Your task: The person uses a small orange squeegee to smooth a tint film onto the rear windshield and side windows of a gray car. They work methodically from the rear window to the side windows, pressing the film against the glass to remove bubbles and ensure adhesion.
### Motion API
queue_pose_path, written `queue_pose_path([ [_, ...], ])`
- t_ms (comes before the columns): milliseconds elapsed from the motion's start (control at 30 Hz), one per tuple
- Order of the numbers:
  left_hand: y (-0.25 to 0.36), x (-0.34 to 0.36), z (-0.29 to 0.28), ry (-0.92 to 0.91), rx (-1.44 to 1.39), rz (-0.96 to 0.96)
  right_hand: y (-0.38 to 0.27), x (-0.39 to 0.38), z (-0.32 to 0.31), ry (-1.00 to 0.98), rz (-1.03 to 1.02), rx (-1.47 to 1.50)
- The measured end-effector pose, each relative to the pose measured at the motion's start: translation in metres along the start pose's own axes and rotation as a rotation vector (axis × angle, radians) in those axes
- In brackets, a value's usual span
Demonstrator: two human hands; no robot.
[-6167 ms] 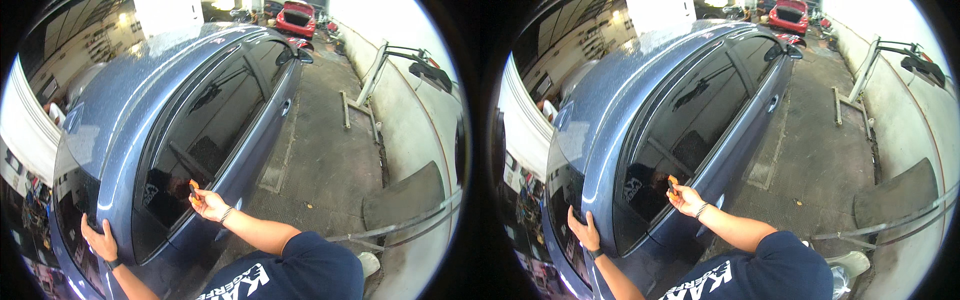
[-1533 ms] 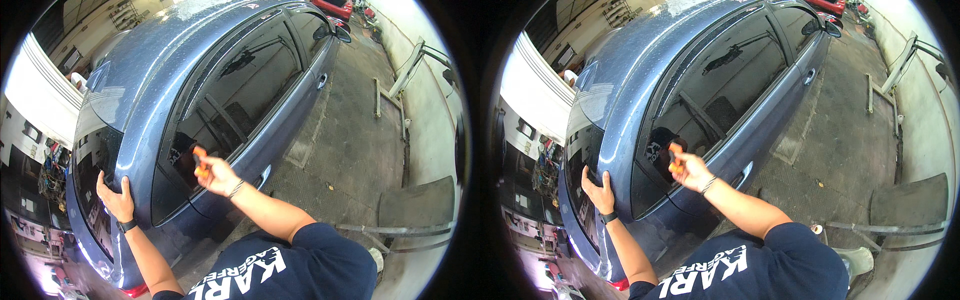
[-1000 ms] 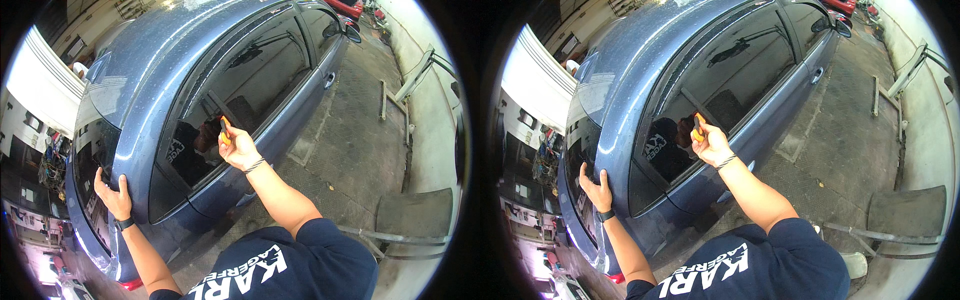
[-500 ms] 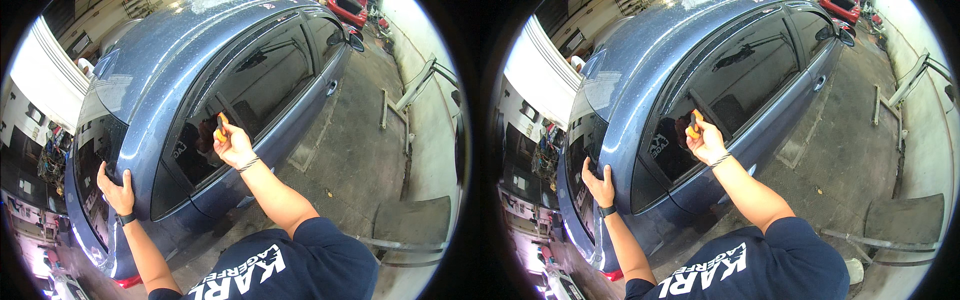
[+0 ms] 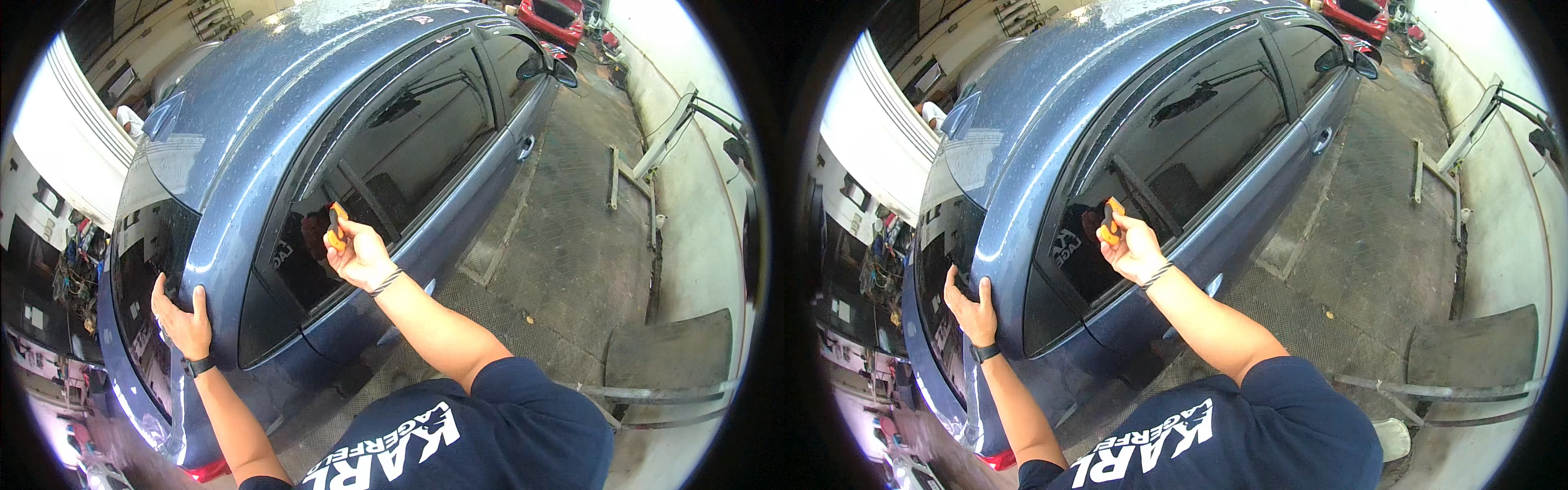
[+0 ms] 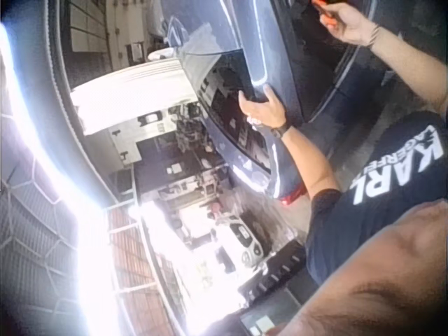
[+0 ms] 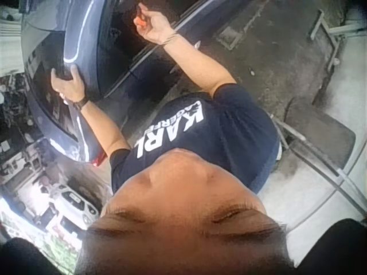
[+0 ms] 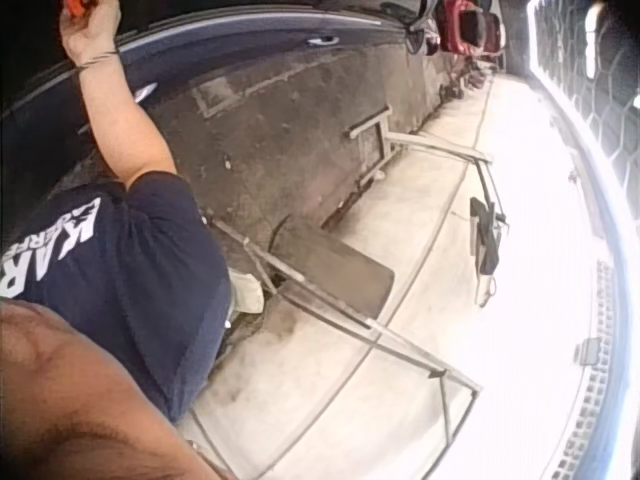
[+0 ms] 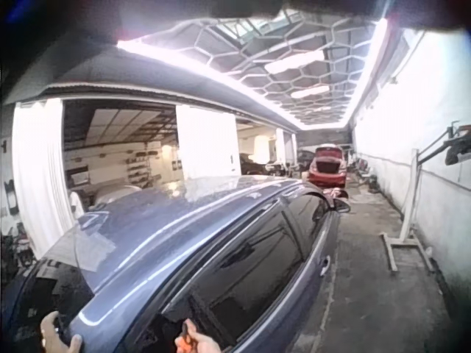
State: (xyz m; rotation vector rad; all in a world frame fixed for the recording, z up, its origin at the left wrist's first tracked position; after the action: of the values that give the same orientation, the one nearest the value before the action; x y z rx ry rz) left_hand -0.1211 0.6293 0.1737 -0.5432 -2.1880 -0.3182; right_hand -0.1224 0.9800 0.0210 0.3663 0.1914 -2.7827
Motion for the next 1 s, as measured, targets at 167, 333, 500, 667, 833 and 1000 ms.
queue_pose_path([
  [167,-0.003,0.000,0.001,-0.021,0.011,0.029,-0.024,-0.003,0.001,0.016,-0.022,0.160],
  [333,-0.006,-0.004,-0.002,-0.005,-0.006,-0.007,0.024,-0.009,-0.001,-0.026,0.079,-0.024],
  [500,-0.005,-0.003,0.000,0.012,-0.010,0.010,-0.022,-0.002,-0.016,0.006,0.037,0.047],
  [667,-0.004,-0.005,-0.002,0.015,0.003,0.003,0.023,-0.009,-0.013,-0.042,0.132,-0.014],
  [833,-0.005,-0.004,-0.001,0.015,0.002,0.030,-0.024,-0.005,-0.024,-0.003,0.080,0.113],
  [1000,-0.003,-0.005,-0.004,0.022,0.003,0.009,0.046,-0.012,-0.030,-0.012,0.226,-0.021],
])
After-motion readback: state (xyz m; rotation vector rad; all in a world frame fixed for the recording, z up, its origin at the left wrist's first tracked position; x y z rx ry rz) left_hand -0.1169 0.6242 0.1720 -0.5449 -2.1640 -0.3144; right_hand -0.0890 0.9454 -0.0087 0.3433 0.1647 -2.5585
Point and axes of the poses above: each hand's wrist, its own x-axis towards the middle knuckle, its own z-axis out of the palm, y = z × x, the point moved 6 cm from there along x, towards the middle knuckle, and after that the axes turned 12 degrees about z, right-handed, at the moved point
